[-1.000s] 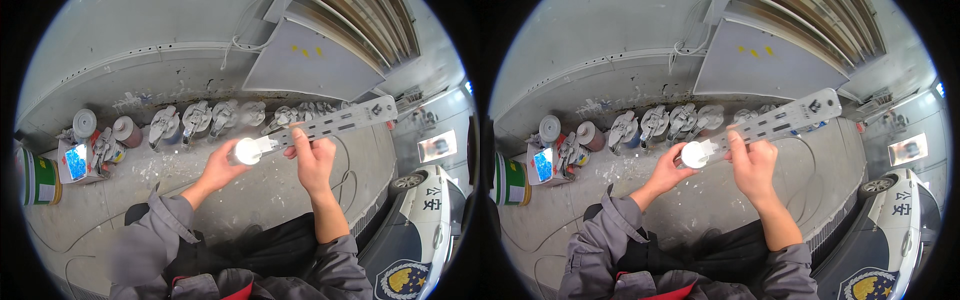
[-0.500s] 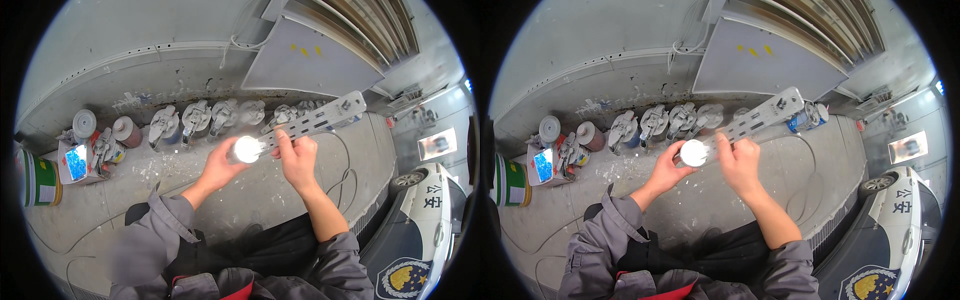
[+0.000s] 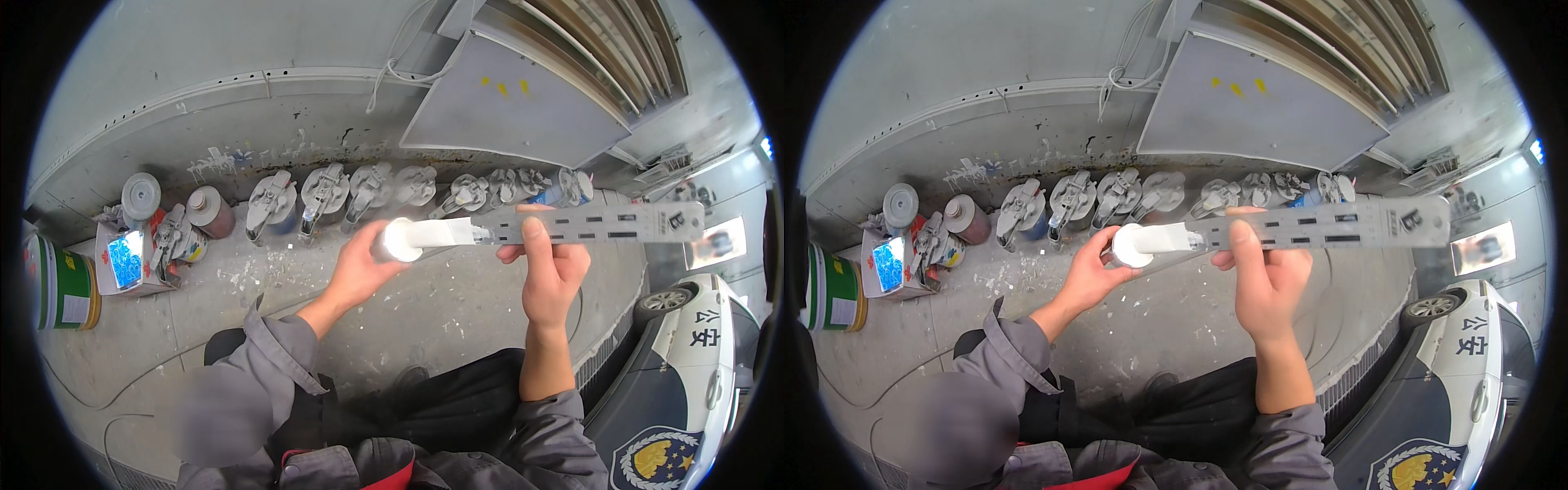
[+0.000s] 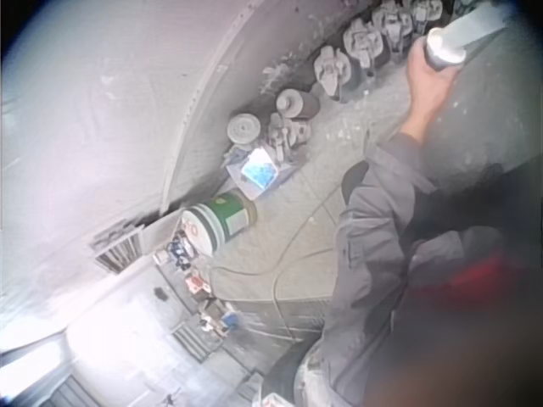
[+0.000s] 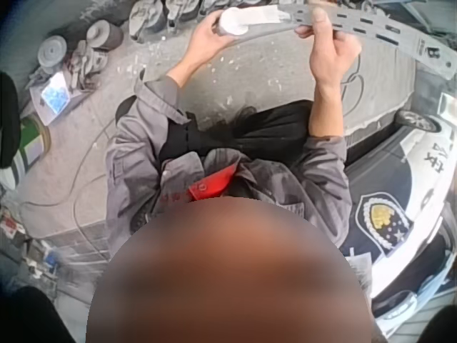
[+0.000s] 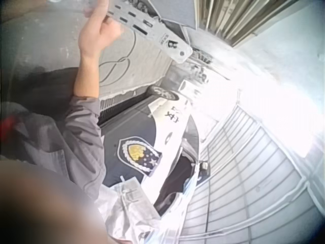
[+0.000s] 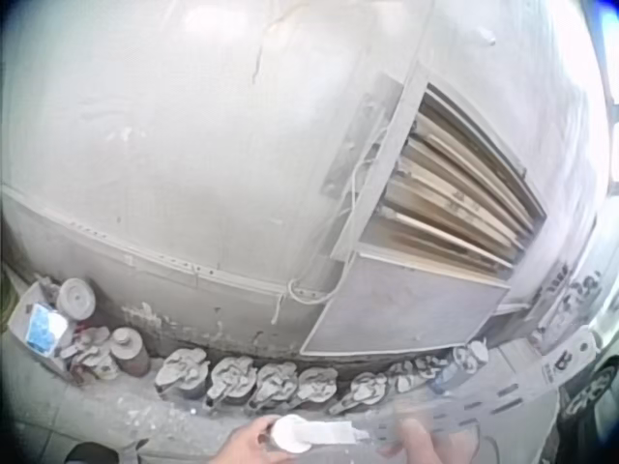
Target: The person sits on the floor and uses a paintbrush to apply white paint from a small container onto a perforated metal strip. The person repeatedly dips the brush into the container and paints the strip, occasionally moving the strip to different positions.
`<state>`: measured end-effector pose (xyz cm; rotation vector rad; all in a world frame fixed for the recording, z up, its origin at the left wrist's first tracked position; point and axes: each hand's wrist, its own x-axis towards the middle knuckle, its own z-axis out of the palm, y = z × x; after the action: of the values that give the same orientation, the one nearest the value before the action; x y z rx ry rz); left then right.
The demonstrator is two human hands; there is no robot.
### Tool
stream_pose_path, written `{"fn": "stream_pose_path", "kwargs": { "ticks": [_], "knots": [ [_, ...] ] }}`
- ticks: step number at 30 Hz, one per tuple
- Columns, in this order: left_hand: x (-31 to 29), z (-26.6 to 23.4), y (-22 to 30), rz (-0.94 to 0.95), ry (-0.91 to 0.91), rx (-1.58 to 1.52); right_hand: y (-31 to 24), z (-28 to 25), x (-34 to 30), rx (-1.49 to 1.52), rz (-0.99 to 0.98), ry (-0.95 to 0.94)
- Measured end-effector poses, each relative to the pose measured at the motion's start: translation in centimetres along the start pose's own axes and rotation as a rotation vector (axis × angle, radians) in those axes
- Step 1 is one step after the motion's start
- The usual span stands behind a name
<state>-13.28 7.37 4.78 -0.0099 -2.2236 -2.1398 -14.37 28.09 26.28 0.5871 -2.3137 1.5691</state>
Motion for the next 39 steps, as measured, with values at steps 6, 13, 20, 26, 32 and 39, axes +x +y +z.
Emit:
{"fn": "stream_pose_path", "kwargs": {
  "ticks": [6, 13, 20, 26, 32, 39],
  "knots": [
    [0.2, 0.4, 0.4, 0.038, -0.029, -0.025, 0.7, -0.5, -0.2, -0.042, -0.146, -0.198],
    [-0.4, 0.1, 0.6, 0.029, -0.003, -0.133, 4.1, 0.7, 1.7, -0.206, -0.127, -0.429],
    [-0.1, 0.6, 0.8, -0.008, 0.037, -0.036, 5.9, 3.1, -0.1, -0.104, 0.193, -0.078],
    [0.1, 1.1, 1.0, -0.048, 0.076, -0.024, 5.1, 3.4, -0.2, 0.043, 0.284, 0.03],
    [0.0, 0.5, 0.0, 0.041, 0.046, -0.009, 3.2, 1.6, 0.6, -0.016, 0.052, -0.167],
    [0.0, 1.2, 1.0, 0.024, -0.018, -0.047, 5.9, 3.4, -0.2, -0.245, -0.071, -0.213]
  ]
}}
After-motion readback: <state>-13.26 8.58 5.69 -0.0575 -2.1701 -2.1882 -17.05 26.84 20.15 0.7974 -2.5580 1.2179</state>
